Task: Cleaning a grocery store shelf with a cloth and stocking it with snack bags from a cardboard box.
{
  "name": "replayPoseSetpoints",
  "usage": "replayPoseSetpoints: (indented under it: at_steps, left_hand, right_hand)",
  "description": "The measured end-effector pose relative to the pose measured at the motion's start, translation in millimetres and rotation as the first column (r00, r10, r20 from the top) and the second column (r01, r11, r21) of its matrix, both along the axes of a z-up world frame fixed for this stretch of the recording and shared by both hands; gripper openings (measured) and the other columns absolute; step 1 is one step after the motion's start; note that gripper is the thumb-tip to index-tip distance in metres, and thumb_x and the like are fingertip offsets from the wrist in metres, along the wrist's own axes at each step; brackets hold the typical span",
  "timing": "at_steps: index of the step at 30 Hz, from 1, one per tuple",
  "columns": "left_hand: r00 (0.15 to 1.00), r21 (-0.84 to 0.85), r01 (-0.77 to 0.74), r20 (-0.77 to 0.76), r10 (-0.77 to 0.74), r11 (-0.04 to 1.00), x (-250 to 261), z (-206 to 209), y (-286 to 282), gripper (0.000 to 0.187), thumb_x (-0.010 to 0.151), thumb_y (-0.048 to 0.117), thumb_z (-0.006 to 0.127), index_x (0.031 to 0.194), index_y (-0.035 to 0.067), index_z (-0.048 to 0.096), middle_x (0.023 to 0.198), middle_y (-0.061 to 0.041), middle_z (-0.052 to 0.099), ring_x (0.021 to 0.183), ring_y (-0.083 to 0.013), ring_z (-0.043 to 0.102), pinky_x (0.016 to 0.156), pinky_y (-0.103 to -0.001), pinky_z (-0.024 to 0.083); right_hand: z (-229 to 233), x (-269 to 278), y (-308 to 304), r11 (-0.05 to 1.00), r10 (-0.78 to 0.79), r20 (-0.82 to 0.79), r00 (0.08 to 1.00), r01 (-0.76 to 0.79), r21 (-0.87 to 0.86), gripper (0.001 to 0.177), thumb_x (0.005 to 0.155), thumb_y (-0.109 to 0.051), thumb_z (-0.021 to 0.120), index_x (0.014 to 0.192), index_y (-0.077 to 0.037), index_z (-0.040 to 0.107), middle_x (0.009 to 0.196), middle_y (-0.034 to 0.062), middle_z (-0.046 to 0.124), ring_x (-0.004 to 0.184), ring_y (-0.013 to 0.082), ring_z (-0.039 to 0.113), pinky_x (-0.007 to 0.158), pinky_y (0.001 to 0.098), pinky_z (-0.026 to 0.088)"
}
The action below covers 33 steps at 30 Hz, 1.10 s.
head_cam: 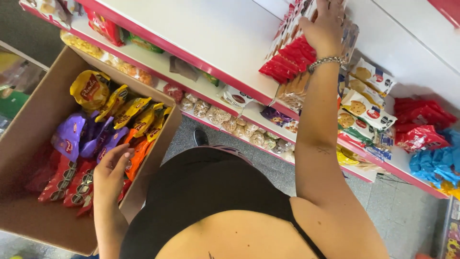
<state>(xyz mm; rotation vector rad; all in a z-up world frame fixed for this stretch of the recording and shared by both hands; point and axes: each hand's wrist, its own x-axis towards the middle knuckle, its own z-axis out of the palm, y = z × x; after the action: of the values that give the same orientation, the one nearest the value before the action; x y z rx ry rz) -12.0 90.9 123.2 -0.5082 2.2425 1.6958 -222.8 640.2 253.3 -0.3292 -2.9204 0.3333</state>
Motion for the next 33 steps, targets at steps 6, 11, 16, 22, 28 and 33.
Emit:
replayPoseSetpoints:
  at_steps: [6, 11, 16, 22, 28, 33]
  left_hand:
    - [0.999, 0.009, -0.018, 0.042, 0.018, 1.000, -6.8, 18.6, 6.3, 0.031, 0.102, 0.015, 0.058, 0.130, 0.008, 0.068, 0.119, -0.008, 0.075, 0.112, -0.0175, 0.069, 0.096, -0.032, 0.054]
    - [0.999, 0.097, 0.029, -0.042, -0.025, 0.995, -22.6, 8.3, 13.0, 0.031, 0.101, 0.015, 0.059, 0.129, 0.003, 0.066, 0.119, -0.013, 0.073, 0.113, -0.0218, 0.070, 0.100, -0.034, 0.056]
    - [0.924, 0.180, 0.325, -0.269, -0.272, 0.928, -94.4, 49.8, 76.9, 0.032, 0.101, 0.018, 0.055, 0.130, 0.007, 0.066, 0.129, -0.009, 0.072, 0.122, -0.0175, 0.067, 0.108, -0.033, 0.051]
    - [0.598, 0.038, 0.730, -0.518, -0.611, 0.682, -208.5, 100.0, 231.3, 0.052, 0.103, 0.042, 0.045, 0.145, 0.012, 0.055, 0.151, -0.010, 0.057, 0.142, -0.0265, 0.050, 0.118, -0.047, 0.036]
    - [0.538, 0.134, 0.837, -0.383, -0.751, 0.531, -280.9, 87.7, 402.8, 0.106, 0.077, 0.083, 0.021, 0.156, 0.014, 0.038, 0.163, -0.016, 0.041, 0.150, -0.0388, 0.039, 0.121, -0.057, 0.024]
    - [0.650, 0.713, 0.695, -0.567, -0.505, 0.093, -314.1, 35.0, 489.8, 0.081, 0.090, 0.068, 0.057, 0.148, 0.014, 0.042, 0.149, -0.021, 0.056, 0.138, -0.0391, 0.057, 0.113, -0.052, 0.052]
  right_hand:
    - [20.1, 31.0, -29.2, 0.995, -0.079, -0.142, 0.987, 0.069, -0.073, 0.077, 0.114, -0.040, 0.077, 0.160, -0.029, 0.016, 0.168, 0.0195, 0.025, 0.153, 0.0462, 0.021, 0.117, 0.0668, 0.028]
    - [18.2, 31.2, -9.6, 0.928, -0.166, -0.109, 0.980, 0.118, -0.354, 0.080, 0.103, -0.061, 0.052, 0.159, -0.016, 0.019, 0.162, 0.0172, 0.031, 0.146, 0.0397, 0.033, 0.111, 0.0593, 0.037]
    - [-4.4, 32.5, 21.0, 0.774, -0.344, -0.103, 0.933, 0.219, -0.594, 0.111, 0.077, -0.091, 0.026, 0.162, -0.019, 0.017, 0.172, 0.0087, 0.016, 0.155, 0.0424, 0.002, 0.120, 0.0616, 0.011]
    - [-8.8, 39.5, 2.8, -0.030, -0.472, -0.020, 0.881, -0.039, -0.999, 0.068, 0.087, -0.051, 0.050, 0.141, -0.009, 0.049, 0.134, 0.0255, 0.069, 0.128, 0.0389, 0.069, 0.106, 0.0502, 0.058]
    - [-37.9, 22.7, 16.1, -0.114, -0.423, -0.014, 0.906, -0.068, -0.991, 0.054, 0.089, -0.053, 0.057, 0.118, -0.009, 0.068, 0.104, 0.0123, 0.077, 0.098, 0.0302, 0.076, 0.083, 0.0421, 0.061]
    - [-104.3, -21.4, 10.5, -0.226, -0.266, -0.172, 0.948, -0.235, -0.945, 0.066, 0.086, -0.061, 0.056, 0.132, -0.014, 0.062, 0.119, 0.0124, 0.072, 0.108, 0.0285, 0.068, 0.090, 0.0440, 0.055]
